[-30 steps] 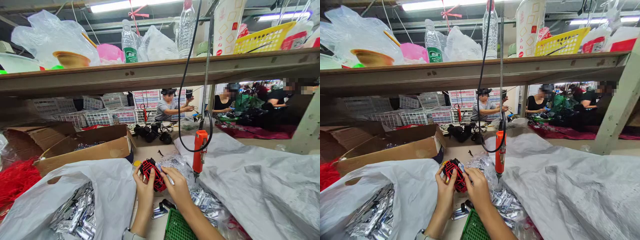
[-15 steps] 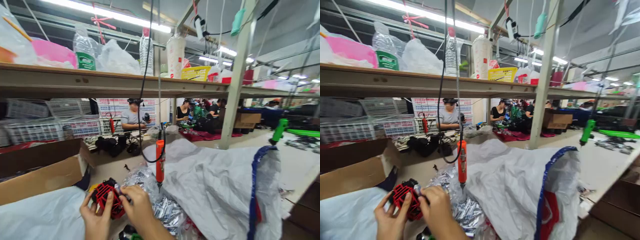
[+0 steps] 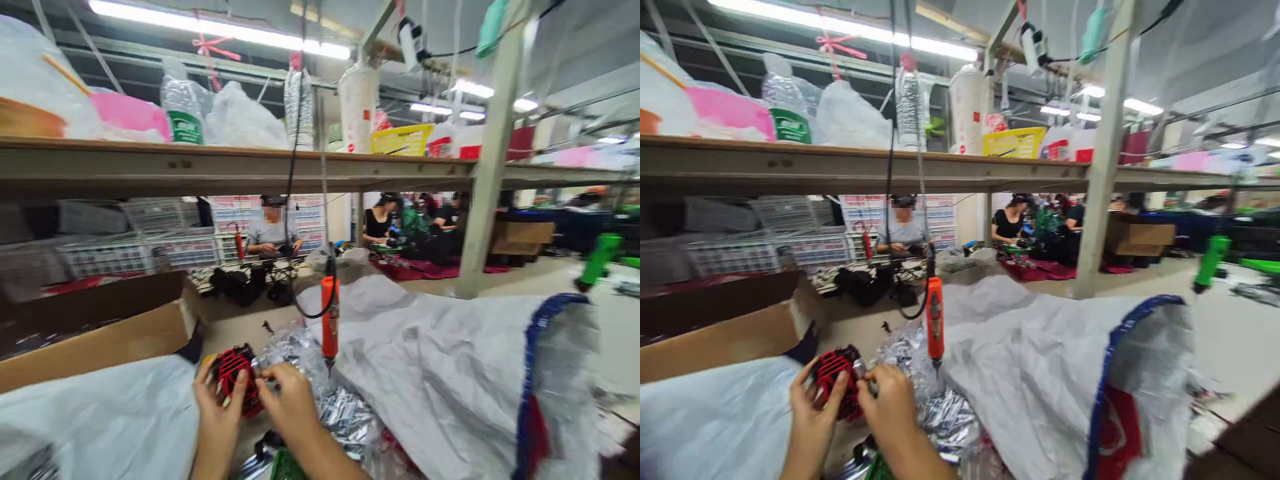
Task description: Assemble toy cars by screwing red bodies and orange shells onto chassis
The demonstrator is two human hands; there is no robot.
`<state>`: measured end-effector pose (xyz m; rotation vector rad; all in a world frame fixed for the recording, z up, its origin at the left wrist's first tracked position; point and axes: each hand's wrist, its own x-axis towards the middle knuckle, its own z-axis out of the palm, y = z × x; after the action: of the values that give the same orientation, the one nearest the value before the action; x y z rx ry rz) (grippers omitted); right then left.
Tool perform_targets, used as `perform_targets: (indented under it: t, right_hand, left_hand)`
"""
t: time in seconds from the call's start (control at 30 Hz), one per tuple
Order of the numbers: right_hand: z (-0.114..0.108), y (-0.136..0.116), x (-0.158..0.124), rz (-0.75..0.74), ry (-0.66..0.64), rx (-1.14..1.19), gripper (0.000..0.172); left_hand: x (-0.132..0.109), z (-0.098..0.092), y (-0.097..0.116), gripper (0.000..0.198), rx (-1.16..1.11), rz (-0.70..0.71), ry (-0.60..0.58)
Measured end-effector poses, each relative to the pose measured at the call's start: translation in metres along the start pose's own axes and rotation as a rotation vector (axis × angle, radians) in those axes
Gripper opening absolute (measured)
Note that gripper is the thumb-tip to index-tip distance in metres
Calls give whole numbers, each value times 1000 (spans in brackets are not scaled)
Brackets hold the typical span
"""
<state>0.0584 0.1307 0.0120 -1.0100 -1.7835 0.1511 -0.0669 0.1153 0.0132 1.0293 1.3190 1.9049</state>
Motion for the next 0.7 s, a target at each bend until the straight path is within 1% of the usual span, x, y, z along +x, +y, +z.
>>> perform_targets:
  t: [0.1, 0.2, 0.27, 0.43, 0.63, 0.7]
  right_hand:
    - [1, 3, -5, -8, -13, 66, 19]
    - [3, 9, -5, -42, -19, 128, 30]
    - [4, 10, -6, -62, -15, 145, 34]
    - [2, 10, -7, -77, 8, 122, 34]
    - [-3, 7, -5, -80, 11, 141, 30]
    - [-5, 5, -3, -87, 6, 160, 28]
  left_hand:
    - [-6, 4, 6, 95, -17, 9, 6]
    - [-4, 6, 5, 86, -25, 53, 15]
    - [-4, 6, 3, 84, -34, 73, 17]
    - [-7, 8, 0, 87, -68, 59, 6]
    - [-12, 10, -1, 75, -101, 69, -20]
    - [-11, 10, -1, 74, -96, 62, -20]
